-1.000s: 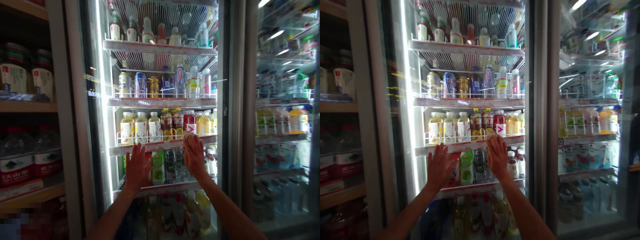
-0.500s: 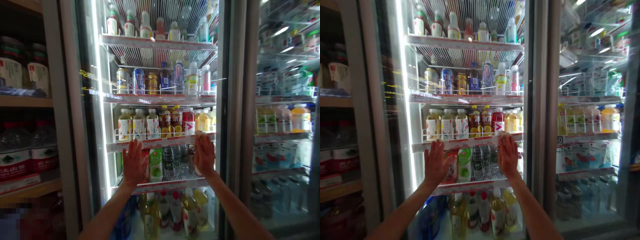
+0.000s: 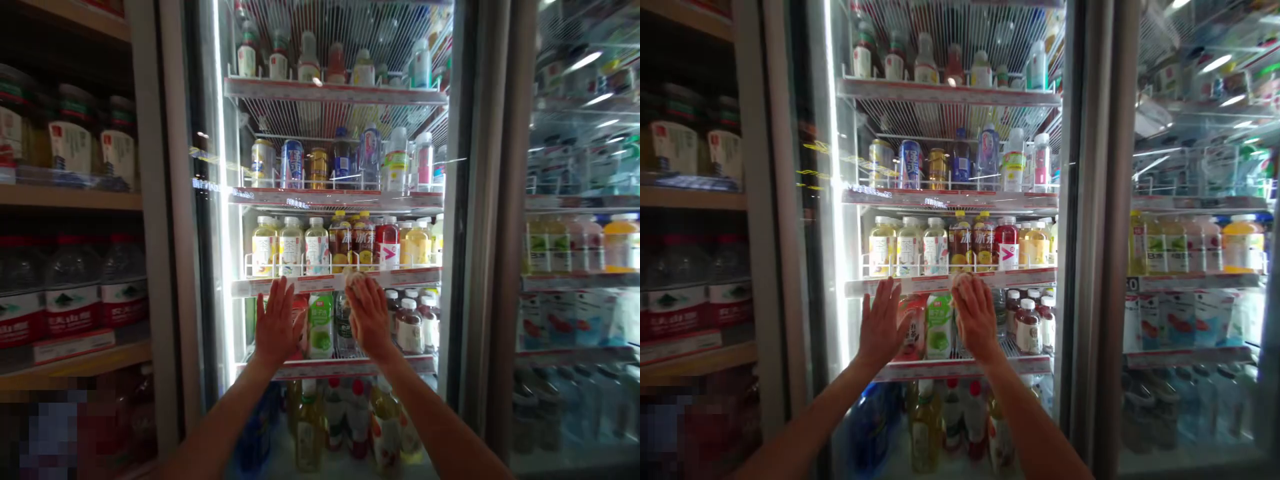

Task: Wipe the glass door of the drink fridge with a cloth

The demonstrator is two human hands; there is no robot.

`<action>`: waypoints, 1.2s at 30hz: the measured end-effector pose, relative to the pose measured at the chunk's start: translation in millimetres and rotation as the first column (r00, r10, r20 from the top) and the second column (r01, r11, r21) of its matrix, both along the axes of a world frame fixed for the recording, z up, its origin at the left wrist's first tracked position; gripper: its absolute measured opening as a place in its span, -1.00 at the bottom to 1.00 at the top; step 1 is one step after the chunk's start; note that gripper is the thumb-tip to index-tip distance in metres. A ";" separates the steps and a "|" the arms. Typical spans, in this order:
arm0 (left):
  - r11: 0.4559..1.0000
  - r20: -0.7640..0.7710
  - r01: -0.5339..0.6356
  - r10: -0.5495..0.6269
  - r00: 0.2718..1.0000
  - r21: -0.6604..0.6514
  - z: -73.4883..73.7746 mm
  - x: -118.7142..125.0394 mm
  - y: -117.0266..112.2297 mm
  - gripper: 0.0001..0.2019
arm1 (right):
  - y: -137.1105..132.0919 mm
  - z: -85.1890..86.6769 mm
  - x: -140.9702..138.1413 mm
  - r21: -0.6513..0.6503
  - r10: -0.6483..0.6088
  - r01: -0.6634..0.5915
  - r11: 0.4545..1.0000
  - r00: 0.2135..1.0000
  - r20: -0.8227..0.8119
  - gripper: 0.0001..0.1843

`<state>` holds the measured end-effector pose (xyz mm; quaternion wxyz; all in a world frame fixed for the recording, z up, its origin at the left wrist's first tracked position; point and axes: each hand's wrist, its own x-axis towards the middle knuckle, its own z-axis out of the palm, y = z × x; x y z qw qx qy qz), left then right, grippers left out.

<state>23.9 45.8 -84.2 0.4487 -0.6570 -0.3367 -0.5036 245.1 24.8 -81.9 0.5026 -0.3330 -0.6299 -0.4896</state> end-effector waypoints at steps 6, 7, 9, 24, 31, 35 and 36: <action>0.998 0.028 -0.055 0.056 0.998 -0.038 -16.7 -29.3 -1.9 -0.32 | 8.8 27.7 14.6 0.102 -0.032 0.068 0.993 0.946 -0.322 -0.30; 0.997 0.042 -0.063 0.065 0.997 -0.046 -18.6 -32.8 -2.1 -0.32 | 10.2 24.8 -2.6 0.099 -0.006 0.035 0.994 0.958 -0.288 -0.31; 0.995 0.058 -0.079 0.083 0.995 -0.063 -21.1 -39.8 -2.7 -0.33 | 11.3 10.7 -47.3 0.070 0.053 -0.042 0.997 0.985 -0.167 -0.33; 0.965 0.184 -0.148 0.189 0.964 -0.217 -47.5 -124.5 -16.1 -0.40 | 22.6 14.4 -153.2 0.032 0.136 -0.134 0.990 0.990 -0.041 -0.46; 0.964 0.217 -0.167 0.211 0.953 -0.207 -48.5 -153.0 -27.9 -0.39 | 21.0 -39.2 -220.9 -0.146 0.246 -0.210 0.967 0.921 0.304 -0.60; 0.963 0.198 -0.168 0.210 0.957 -0.212 -53.5 -151.3 -29.1 -0.37 | 15.6 -40.0 -159.1 -0.104 0.160 -0.146 0.984 0.976 0.149 -0.50; 0.963 0.193 -0.160 0.203 0.960 -0.217 -54.9 -146.8 -28.2 -0.36 | 14.4 -36.4 -138.1 -0.082 0.129 -0.124 0.989 0.990 0.057 -0.45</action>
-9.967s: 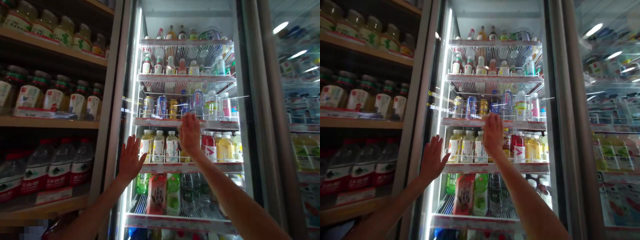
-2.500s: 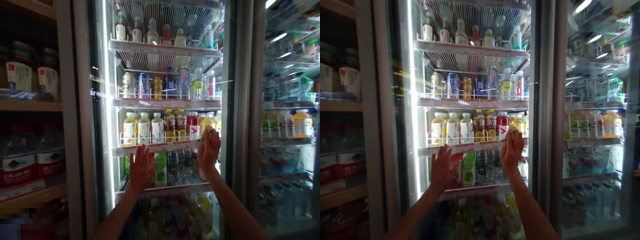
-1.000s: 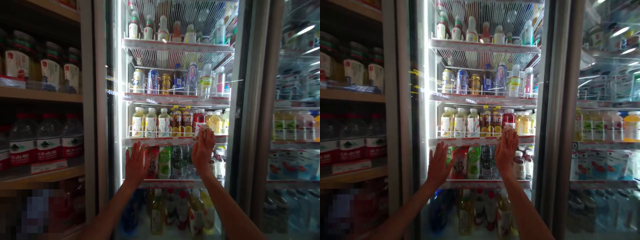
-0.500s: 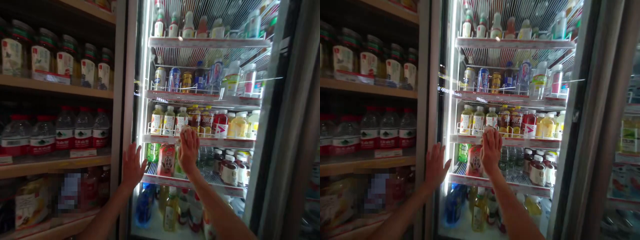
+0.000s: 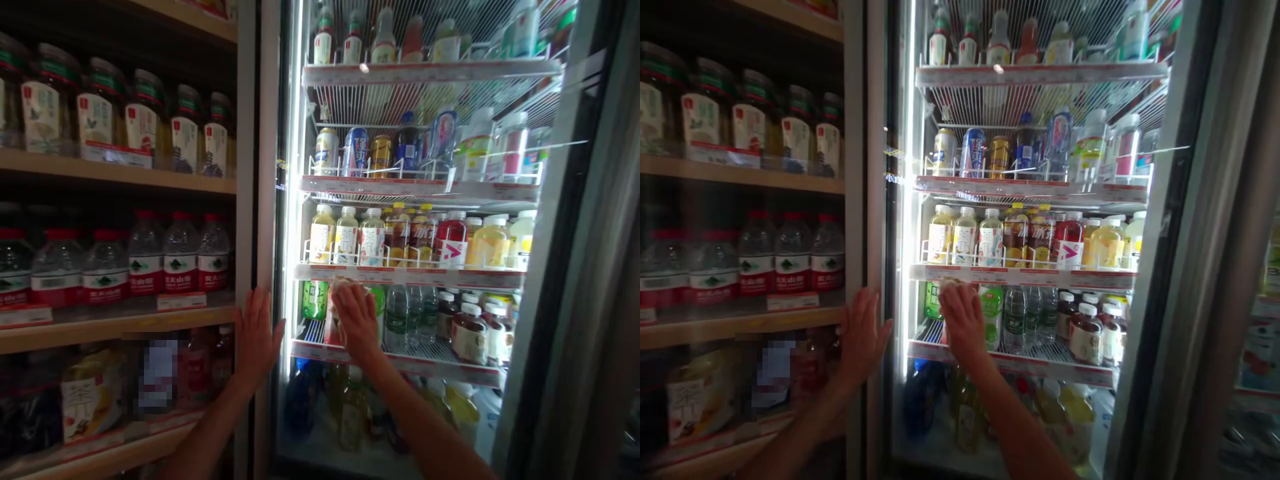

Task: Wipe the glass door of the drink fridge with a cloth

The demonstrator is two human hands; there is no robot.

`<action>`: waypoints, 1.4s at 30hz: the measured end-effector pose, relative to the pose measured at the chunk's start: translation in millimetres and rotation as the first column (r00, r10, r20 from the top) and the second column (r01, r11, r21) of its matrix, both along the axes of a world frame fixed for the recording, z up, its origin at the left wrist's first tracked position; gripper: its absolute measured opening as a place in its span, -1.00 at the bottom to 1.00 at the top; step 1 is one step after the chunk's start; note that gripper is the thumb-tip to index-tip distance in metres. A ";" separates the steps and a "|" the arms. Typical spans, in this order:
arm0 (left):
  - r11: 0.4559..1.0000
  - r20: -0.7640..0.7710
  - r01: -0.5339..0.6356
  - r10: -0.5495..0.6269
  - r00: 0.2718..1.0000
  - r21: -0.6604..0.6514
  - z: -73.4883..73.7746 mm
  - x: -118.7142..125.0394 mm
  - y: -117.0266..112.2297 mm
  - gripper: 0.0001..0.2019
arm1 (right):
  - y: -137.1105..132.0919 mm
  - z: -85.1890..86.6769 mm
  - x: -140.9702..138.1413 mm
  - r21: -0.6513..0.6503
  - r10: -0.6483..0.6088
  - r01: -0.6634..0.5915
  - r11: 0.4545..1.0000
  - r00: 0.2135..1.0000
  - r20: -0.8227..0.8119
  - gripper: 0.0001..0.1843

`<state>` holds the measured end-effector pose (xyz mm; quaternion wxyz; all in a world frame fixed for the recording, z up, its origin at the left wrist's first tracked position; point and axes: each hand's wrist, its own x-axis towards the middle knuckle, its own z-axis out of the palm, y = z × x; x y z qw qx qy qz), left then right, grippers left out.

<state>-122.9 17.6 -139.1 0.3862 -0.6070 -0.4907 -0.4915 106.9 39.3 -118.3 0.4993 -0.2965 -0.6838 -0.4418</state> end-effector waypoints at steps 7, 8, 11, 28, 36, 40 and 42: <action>0.989 -0.072 0.144 -0.141 0.987 0.039 4.0 66.8 9.2 -0.34 | -12.7 9.0 54.6 0.013 -0.089 0.093 0.996 0.974 -0.211 -0.32; 0.985 -0.090 0.168 -0.163 0.982 0.049 6.1 77.8 9.5 -0.34 | -13.6 5.5 50.7 0.004 -0.076 0.077 0.997 0.986 -0.149 -0.32; 0.972 -0.133 0.226 -0.216 0.967 0.066 10.7 104.4 9.3 -0.34 | -14.1 -3.8 55.7 0.003 -0.062 0.062 0.998 0.998 -0.032 -0.32; 0.949 -0.198 0.311 -0.297 0.934 0.045 15.2 172.4 13.9 -0.32 | -20.4 -7.3 166.3 0.023 -0.190 0.198 0.980 0.963 -0.192 -0.34; 0.955 -0.175 0.294 -0.284 0.943 0.031 12.0 176.7 16.1 -0.32 | -18.5 -7.2 203.5 0.066 -0.199 0.259 0.964 0.859 -0.472 -0.38; 0.959 -0.179 0.282 -0.272 0.945 0.030 9.2 177.8 15.5 -0.31 | -23.6 -24.4 157.4 0.008 -0.140 0.144 0.989 0.973 -0.183 -0.30; 0.957 -0.186 0.287 -0.276 0.943 0.032 6.9 176.2 14.6 -0.31 | -26.7 -28.0 167.1 -0.008 -0.171 0.171 0.985 0.977 -0.124 -0.30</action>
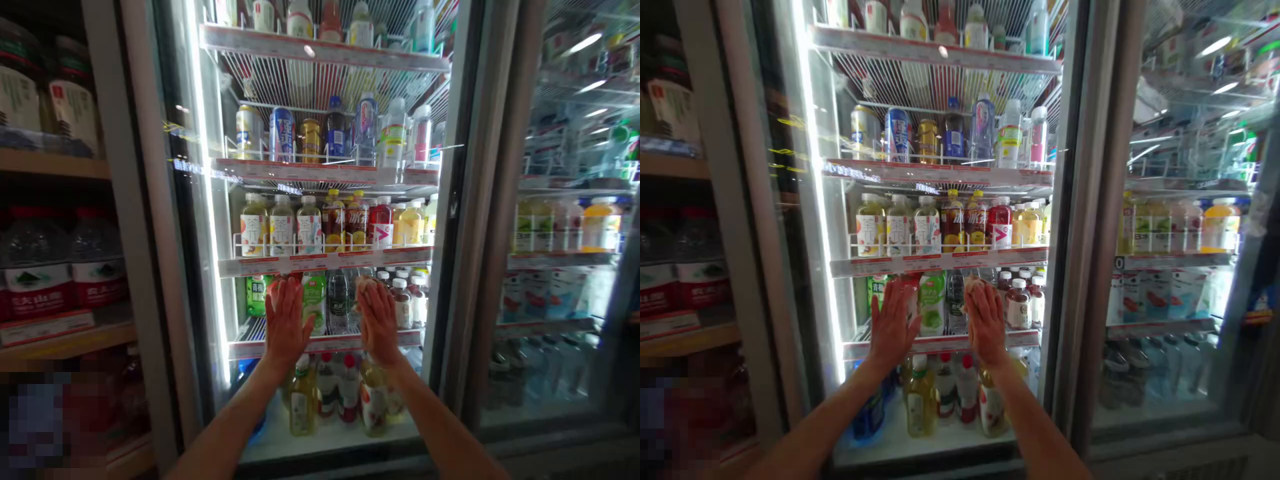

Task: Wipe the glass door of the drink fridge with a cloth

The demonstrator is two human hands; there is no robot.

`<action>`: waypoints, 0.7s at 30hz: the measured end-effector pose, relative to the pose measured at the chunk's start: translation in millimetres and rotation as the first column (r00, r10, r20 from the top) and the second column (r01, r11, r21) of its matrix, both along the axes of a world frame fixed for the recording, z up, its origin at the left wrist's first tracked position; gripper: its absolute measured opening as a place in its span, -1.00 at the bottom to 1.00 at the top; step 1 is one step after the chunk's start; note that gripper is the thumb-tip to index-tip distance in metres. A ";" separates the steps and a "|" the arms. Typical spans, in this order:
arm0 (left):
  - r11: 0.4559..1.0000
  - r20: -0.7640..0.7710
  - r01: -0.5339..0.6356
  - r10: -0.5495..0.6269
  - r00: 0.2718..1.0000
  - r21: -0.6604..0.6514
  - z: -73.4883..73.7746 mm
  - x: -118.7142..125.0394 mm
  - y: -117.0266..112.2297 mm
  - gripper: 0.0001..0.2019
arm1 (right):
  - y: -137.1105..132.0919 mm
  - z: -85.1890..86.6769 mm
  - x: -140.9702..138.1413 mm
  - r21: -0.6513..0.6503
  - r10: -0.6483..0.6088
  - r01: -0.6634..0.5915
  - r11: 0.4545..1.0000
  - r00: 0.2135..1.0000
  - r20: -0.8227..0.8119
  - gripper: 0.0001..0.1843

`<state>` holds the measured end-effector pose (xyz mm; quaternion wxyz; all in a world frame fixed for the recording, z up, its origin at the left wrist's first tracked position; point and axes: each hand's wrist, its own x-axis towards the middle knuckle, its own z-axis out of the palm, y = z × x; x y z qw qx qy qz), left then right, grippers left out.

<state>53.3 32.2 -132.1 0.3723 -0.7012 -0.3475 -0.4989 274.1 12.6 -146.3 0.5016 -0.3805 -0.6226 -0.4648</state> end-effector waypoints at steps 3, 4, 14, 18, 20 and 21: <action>1.000 -0.012 0.001 -0.001 1.000 -0.014 -4.4 -3.6 -1.9 -0.30 | -2.5 2.3 46.4 0.049 -0.117 0.127 0.991 0.980 -0.163 -0.33; 1.000 -0.015 -0.001 0.000 1.000 -0.016 -6.1 -4.5 -2.4 -0.29 | -2.4 3.5 60.8 0.072 -0.142 0.164 0.984 0.959 -0.245 -0.35; 0.999 -0.062 -0.014 0.012 0.998 -0.028 -26.7 -10.3 -6.2 -0.30 | -1.0 -32.4 -28.1 -0.010 0.034 -0.034 0.999 0.999 -0.012 -0.29; 0.999 -0.043 -0.034 0.034 0.999 -0.015 -30.1 -30.8 -7.8 -0.30 | -2.9 -24.6 -6.6 0.004 -0.016 0.016 1.000 0.998 -0.055 -0.30; 0.998 -0.028 -0.062 0.062 0.998 -0.008 -29.8 -44.2 -8.1 -0.30 | 0.4 -14.0 7.0 0.056 -0.051 0.064 0.996 0.979 -0.199 -0.31; 0.997 -0.023 -0.079 0.079 0.997 -0.007 -29.7 -50.6 -8.2 -0.30 | 2.7 -10.1 7.1 0.078 -0.050 0.071 0.994 0.969 -0.243 -0.32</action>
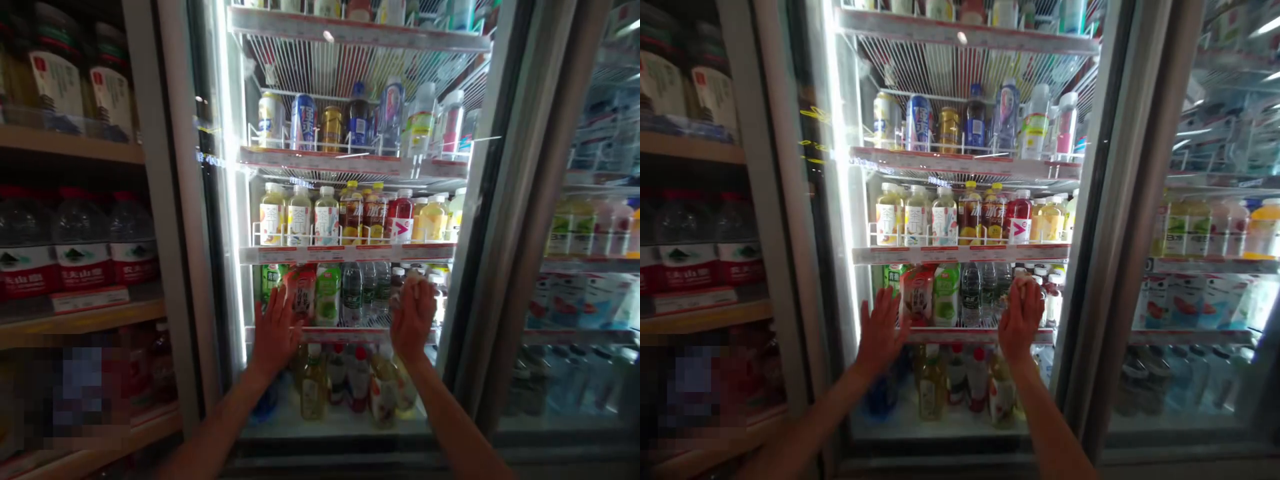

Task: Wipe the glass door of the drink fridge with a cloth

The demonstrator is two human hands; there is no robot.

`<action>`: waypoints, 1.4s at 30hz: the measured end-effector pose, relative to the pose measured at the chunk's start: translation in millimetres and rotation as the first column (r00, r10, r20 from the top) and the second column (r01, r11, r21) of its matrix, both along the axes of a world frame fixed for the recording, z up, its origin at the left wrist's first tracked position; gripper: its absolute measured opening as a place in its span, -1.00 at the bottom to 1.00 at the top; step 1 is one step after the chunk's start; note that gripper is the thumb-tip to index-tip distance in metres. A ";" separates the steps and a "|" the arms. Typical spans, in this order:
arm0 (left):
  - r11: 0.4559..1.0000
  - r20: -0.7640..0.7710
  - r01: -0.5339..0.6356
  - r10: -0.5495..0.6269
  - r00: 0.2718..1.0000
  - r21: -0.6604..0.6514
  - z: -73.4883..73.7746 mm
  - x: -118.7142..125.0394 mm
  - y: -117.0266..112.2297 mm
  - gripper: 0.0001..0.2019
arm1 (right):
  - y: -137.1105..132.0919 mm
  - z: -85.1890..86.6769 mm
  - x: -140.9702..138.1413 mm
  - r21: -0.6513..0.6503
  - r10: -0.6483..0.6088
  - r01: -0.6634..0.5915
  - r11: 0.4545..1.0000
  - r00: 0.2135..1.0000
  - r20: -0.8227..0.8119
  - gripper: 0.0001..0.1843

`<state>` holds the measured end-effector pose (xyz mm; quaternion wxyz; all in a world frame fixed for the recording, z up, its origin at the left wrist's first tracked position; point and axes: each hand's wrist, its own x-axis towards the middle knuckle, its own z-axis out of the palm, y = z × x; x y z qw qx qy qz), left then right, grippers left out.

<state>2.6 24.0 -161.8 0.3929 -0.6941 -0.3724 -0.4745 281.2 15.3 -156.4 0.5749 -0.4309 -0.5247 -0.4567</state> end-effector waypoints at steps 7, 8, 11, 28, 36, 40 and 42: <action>0.995 0.043 -0.099 0.101 0.994 -0.032 -10.6 -28.6 -1.1 -0.29 | 4.1 -25.4 -105.2 -0.135 0.206 -0.174 0.975 0.939 0.276 -0.35; 0.993 0.050 -0.110 0.112 0.992 -0.041 -12.8 -33.0 -1.3 -0.29 | 3.3 -27.2 -116.3 -0.169 0.227 -0.178 0.969 0.915 0.334 -0.37; 0.987 0.080 -0.146 0.151 0.985 -0.070 -17.2 -51.9 -1.3 -0.28 | 4.0 -11.1 -126.7 -0.169 0.224 -0.173 0.970 0.905 0.361 -0.38; 0.953 0.156 -0.273 0.292 0.944 -0.130 -21.8 -127.4 -11.0 -0.30 | 22.3 13.7 -217.6 -0.238 0.333 -0.244 0.940 0.808 0.486 -0.55; 0.961 0.168 -0.240 0.261 0.951 -0.139 -16.7 -130.5 -16.5 -0.34 | 12.8 -39.3 -220.9 -0.316 0.409 -0.260 0.912 0.609 0.679 -0.64; 0.967 0.158 -0.212 0.234 0.959 -0.141 -16.7 -112.7 -12.3 -0.33 | 12.8 -16.6 -187.4 -0.233 0.317 -0.222 0.947 0.769 0.555 -0.58; 0.974 0.133 -0.200 0.213 0.968 -0.108 -17.8 -96.8 -9.3 -0.32 | 12.4 -0.8 -168.6 -0.216 0.266 -0.183 0.959 0.844 0.465 -0.53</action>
